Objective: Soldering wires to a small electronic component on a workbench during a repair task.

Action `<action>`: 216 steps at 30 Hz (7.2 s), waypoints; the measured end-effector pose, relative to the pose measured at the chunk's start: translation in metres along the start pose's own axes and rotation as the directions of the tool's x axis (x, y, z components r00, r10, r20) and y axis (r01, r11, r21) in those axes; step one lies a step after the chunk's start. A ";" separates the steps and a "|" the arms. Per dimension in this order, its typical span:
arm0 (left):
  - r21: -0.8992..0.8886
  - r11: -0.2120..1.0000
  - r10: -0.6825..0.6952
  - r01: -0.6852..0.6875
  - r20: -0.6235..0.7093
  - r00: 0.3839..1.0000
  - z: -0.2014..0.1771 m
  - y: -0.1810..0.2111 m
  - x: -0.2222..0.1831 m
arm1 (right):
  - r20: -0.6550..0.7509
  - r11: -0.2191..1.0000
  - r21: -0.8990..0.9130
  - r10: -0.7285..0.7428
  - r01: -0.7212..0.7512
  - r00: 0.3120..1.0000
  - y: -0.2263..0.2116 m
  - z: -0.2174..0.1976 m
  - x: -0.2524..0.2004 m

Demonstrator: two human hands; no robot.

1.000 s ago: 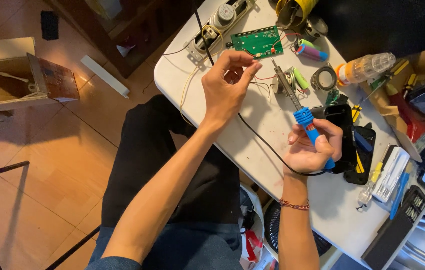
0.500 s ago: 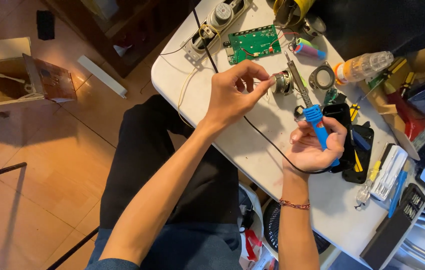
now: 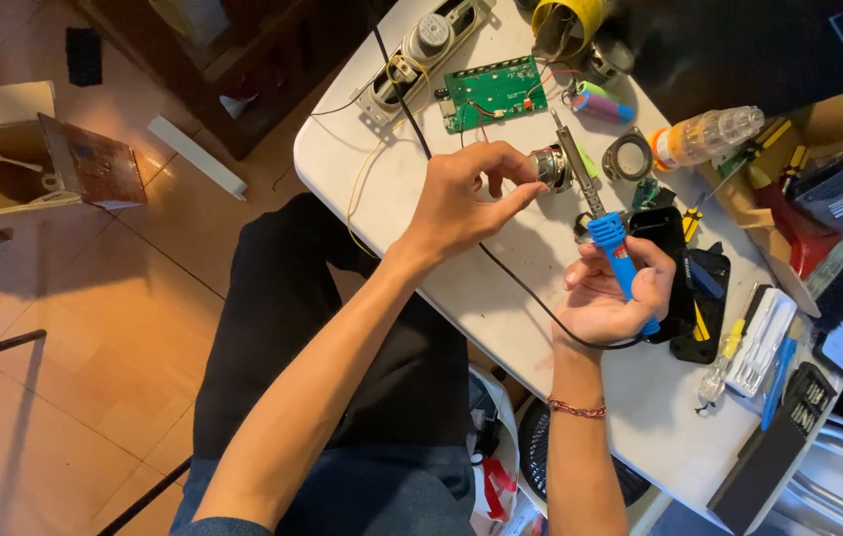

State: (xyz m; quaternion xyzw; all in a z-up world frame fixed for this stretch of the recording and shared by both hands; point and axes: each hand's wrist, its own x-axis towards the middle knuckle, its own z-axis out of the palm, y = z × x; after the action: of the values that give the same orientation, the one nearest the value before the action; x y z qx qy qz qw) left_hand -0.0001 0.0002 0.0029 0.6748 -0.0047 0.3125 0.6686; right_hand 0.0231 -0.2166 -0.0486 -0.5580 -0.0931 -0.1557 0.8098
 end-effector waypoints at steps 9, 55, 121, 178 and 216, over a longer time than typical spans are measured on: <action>0.153 0.984 0.082 -0.096 0.099 0.992 -0.003 -0.001 -0.002 | -0.019 0.999 -0.043 -0.009 0.008 1.000 0.000 -0.011 -0.003; 0.852 0.489 0.221 -0.187 0.087 0.971 0.011 0.001 -0.019 | 0.115 0.886 -0.296 -0.339 0.358 0.934 -0.034 0.018 -0.027; 0.443 0.830 0.274 -0.338 0.203 0.940 0.003 0.004 -0.015 | 0.522 0.460 -0.493 -0.523 0.738 0.674 -0.035 0.064 -0.004; 0.367 0.908 0.240 -0.202 -0.061 0.969 0.003 -0.012 -0.017 | 0.225 0.846 -0.186 -0.459 0.500 0.859 -0.020 -0.020 -0.028; 0.437 0.871 0.281 -0.224 -0.069 0.957 0.011 -0.020 -0.013 | 0.182 0.891 -0.210 -0.370 0.404 0.911 -0.025 -0.018 -0.031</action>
State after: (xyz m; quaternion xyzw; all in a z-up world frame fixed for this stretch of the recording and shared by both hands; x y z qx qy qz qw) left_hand 0.0029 -0.0131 -0.0198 0.7756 0.0190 0.4342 0.4578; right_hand -0.0153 -0.2373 -0.0430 -0.6324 -0.2383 -0.2854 0.6796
